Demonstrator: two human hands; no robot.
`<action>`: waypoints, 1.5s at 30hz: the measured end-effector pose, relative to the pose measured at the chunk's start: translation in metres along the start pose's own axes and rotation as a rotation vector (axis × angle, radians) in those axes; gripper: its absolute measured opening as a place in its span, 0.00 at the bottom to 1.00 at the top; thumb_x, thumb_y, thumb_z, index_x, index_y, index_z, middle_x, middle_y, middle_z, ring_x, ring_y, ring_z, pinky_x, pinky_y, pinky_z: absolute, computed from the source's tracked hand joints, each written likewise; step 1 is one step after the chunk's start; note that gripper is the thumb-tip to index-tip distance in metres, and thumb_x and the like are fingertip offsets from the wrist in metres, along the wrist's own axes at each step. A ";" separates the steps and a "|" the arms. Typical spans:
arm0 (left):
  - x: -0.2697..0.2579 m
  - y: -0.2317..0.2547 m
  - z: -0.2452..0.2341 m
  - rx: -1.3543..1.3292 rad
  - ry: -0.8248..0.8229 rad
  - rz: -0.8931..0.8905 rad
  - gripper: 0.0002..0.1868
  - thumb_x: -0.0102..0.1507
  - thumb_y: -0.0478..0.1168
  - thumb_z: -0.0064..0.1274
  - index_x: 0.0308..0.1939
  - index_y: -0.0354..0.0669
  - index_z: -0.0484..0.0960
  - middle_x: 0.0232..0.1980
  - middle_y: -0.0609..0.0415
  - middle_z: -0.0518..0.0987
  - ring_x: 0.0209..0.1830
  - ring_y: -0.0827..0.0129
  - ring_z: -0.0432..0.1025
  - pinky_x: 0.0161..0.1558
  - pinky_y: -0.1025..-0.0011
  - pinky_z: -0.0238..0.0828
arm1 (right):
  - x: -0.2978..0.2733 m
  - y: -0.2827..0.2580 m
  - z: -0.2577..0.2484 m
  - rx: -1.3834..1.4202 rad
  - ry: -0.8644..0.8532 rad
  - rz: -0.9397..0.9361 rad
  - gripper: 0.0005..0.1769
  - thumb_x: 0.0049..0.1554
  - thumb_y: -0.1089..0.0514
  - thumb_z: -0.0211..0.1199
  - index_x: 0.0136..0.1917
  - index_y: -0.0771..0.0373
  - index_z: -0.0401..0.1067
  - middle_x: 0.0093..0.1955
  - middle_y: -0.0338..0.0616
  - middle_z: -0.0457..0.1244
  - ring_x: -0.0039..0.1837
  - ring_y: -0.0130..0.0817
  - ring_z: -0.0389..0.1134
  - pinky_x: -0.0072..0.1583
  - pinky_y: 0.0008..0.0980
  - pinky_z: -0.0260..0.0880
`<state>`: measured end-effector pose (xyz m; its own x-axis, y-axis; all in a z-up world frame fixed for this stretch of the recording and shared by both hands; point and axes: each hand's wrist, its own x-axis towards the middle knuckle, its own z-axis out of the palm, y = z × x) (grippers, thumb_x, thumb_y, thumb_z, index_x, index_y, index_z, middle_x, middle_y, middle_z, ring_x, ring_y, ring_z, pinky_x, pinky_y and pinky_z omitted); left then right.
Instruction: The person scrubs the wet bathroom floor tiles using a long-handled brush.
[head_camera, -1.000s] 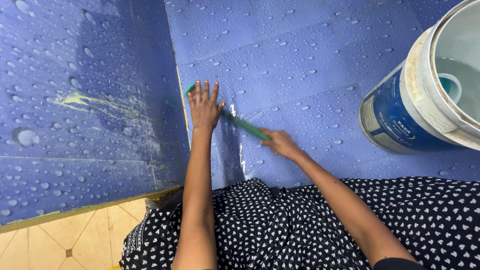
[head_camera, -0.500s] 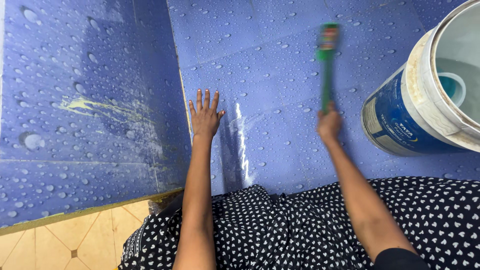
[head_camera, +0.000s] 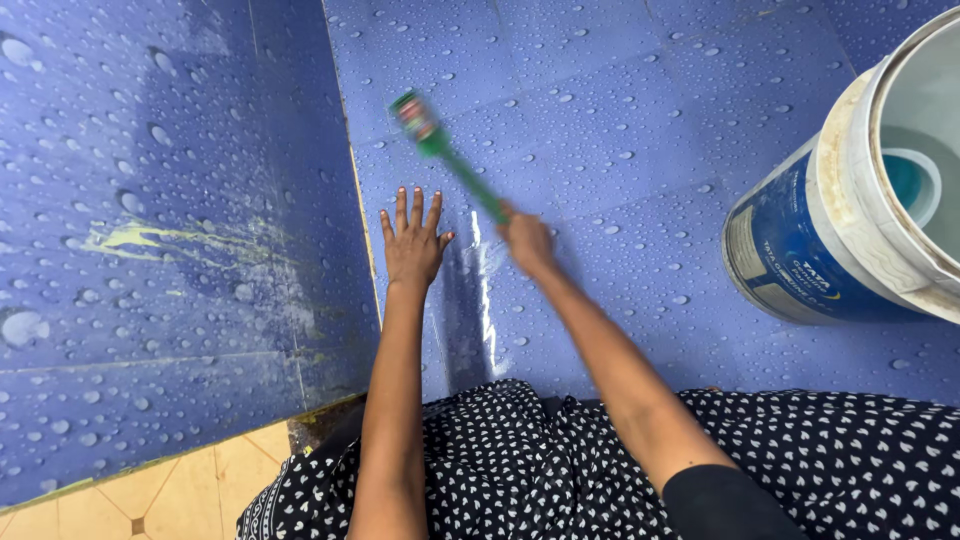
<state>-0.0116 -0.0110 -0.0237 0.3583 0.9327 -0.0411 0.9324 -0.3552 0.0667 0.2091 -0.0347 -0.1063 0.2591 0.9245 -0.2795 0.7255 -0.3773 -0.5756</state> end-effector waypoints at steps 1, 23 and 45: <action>0.001 0.002 -0.001 -0.004 -0.004 0.006 0.41 0.66 0.62 0.45 0.81 0.64 0.51 0.84 0.55 0.48 0.84 0.54 0.33 0.77 0.41 0.31 | 0.016 0.022 -0.008 -0.017 0.080 0.046 0.21 0.61 0.46 0.60 0.67 0.47 0.71 0.47 0.59 0.70 0.50 0.58 0.73 0.53 0.57 0.71; -0.006 0.011 0.006 0.076 -0.060 0.056 0.40 0.67 0.62 0.45 0.81 0.64 0.51 0.84 0.55 0.49 0.84 0.55 0.34 0.77 0.42 0.31 | 0.037 0.110 -0.064 0.044 0.337 0.057 0.22 0.59 0.53 0.65 0.65 0.59 0.71 0.47 0.59 0.70 0.50 0.59 0.72 0.51 0.57 0.70; -0.001 0.011 -0.002 0.038 -0.014 0.040 0.40 0.66 0.62 0.45 0.80 0.65 0.51 0.84 0.55 0.48 0.84 0.56 0.32 0.77 0.42 0.31 | 0.031 0.203 -0.173 -0.056 0.464 0.048 0.28 0.56 0.59 0.68 0.69 0.59 0.70 0.49 0.62 0.69 0.52 0.63 0.71 0.53 0.56 0.70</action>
<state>-0.0017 -0.0162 -0.0205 0.3962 0.9166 -0.0532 0.9182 -0.3950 0.0305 0.4748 -0.0737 -0.0992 0.5421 0.8369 0.0758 0.7354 -0.4288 -0.5247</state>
